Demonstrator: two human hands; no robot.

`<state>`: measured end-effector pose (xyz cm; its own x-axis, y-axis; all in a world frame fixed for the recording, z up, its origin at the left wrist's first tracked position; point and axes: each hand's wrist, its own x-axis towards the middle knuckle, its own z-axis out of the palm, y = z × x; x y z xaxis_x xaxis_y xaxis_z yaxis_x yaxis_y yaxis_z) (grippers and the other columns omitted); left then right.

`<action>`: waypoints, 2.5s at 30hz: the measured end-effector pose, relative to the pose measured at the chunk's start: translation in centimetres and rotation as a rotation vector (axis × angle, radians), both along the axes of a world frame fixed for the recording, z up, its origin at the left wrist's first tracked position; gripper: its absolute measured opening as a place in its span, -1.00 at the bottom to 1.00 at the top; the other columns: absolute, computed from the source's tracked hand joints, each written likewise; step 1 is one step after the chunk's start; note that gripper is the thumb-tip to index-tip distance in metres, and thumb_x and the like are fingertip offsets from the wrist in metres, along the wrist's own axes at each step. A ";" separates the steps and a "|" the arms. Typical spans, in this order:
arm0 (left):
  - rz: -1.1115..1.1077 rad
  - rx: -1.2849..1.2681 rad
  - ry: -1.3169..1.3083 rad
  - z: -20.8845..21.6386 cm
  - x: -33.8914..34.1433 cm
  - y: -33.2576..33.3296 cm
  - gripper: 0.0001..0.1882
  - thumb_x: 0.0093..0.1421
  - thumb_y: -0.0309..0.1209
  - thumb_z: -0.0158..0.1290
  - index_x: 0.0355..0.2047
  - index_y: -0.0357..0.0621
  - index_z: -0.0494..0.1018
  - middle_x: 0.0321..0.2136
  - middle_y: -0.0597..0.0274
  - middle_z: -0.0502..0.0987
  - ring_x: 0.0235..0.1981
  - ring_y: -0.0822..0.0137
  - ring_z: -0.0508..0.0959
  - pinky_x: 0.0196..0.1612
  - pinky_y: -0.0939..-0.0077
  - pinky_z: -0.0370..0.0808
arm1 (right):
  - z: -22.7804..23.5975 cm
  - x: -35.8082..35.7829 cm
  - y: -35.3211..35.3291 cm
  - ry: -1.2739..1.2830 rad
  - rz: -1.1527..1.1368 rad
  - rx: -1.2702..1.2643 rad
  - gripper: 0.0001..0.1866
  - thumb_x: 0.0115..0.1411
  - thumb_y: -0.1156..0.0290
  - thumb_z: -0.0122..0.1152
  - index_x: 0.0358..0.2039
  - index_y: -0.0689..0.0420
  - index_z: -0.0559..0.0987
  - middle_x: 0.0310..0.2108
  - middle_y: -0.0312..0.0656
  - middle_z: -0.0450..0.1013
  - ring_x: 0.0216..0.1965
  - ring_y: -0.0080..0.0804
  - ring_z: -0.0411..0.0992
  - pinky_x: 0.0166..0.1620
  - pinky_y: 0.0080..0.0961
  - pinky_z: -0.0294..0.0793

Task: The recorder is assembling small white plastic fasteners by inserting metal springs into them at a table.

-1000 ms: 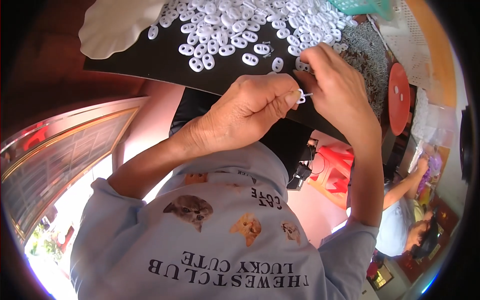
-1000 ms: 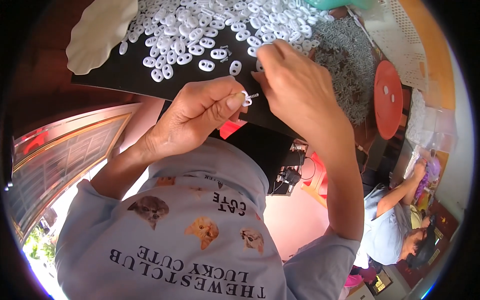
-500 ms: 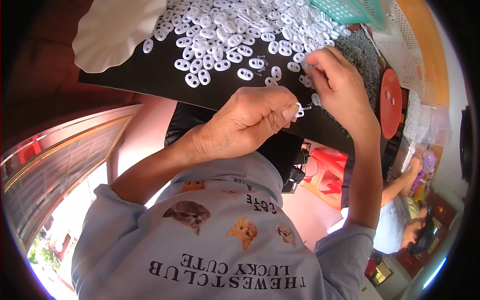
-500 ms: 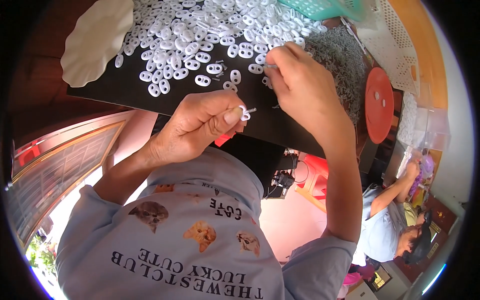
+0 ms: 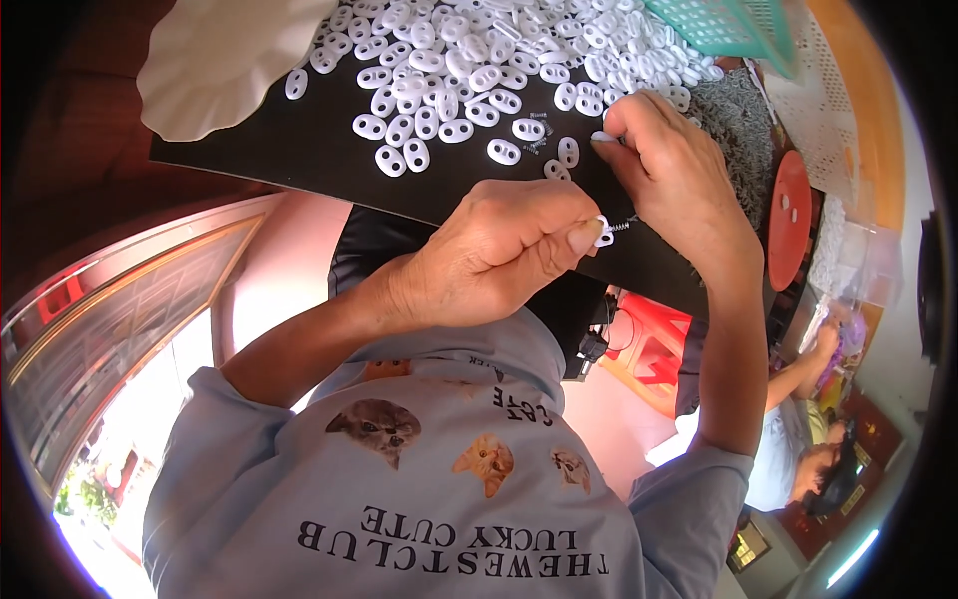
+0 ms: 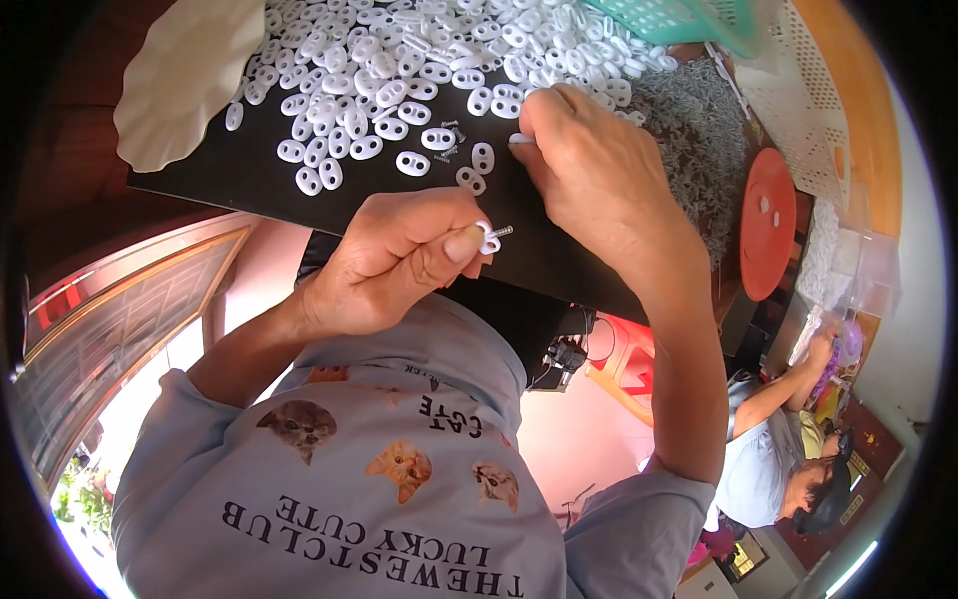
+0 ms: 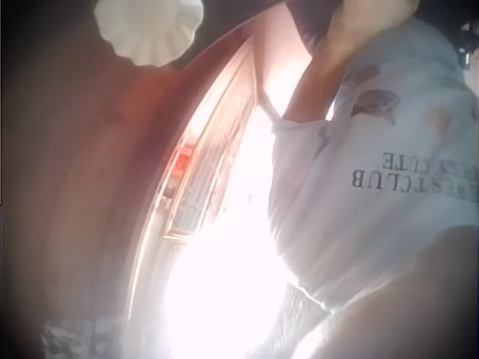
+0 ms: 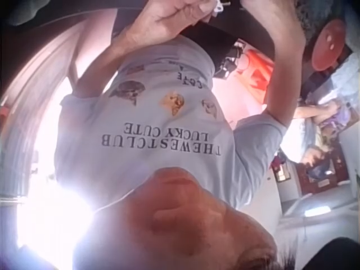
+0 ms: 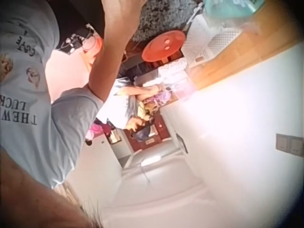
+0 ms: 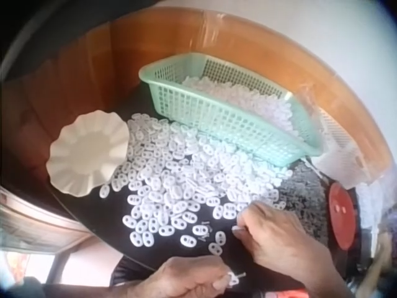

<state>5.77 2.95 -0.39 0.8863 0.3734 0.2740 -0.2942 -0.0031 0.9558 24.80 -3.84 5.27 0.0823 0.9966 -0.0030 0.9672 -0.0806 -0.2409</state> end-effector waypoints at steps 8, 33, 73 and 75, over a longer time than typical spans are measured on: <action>-0.027 -0.284 0.041 0.2 -0.6 0.1 -0.74 0.41 -0.33 -0.14 -0.32 -0.25 0.42 -0.50 0.34 0.44 -0.51 0.56 0.40 -0.45 0.69 0.32 | 0.5 -0.4 -0.9 0.160 0.019 0.085 -0.82 0.21 0.44 0.15 -0.42 0.24 0.37 -0.51 -0.08 0.38 -0.48 -0.06 0.39 -0.39 -0.27 0.37; -0.094 -0.249 0.159 1.4 -0.1 0.1 -0.81 0.34 -0.47 -0.14 -0.32 -0.36 0.41 -0.55 0.28 0.43 -0.53 0.53 0.34 -0.44 0.66 0.28 | 2.1 -2.0 -4.0 0.897 -0.171 0.027 -0.80 0.28 0.42 0.14 -0.41 0.29 0.44 -0.62 -0.40 0.23 -0.56 -0.74 0.12 -0.52 -0.68 0.10; -0.073 -0.349 0.250 2.1 0.5 -0.2 -0.81 0.30 -0.44 -0.03 -0.39 -0.31 0.49 -0.60 0.40 0.40 -0.56 0.62 0.33 -0.49 0.71 0.26 | 0.9 -3.4 -5.5 0.154 0.170 0.244 -0.63 -0.07 0.60 0.36 -0.21 0.31 0.49 -0.36 -0.12 0.42 -0.52 -0.33 0.41 -0.47 -0.51 0.46; -0.057 -0.372 0.239 2.1 0.5 -0.3 -0.83 0.30 -0.46 -0.01 -0.38 -0.31 0.49 -0.60 0.42 0.38 -0.55 0.64 0.31 -0.50 0.73 0.24 | 0.7 -3.5 -5.6 0.147 0.162 0.241 -0.63 -0.07 0.58 0.37 -0.20 0.31 0.49 -0.36 -0.12 0.42 -0.51 -0.33 0.42 -0.47 -0.52 0.46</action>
<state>6.24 2.66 1.74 0.9304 0.3565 -0.0851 -0.0544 0.3640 0.9298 21.29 -9.46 5.99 -0.0612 0.9702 0.2343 0.9164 0.1477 -0.3720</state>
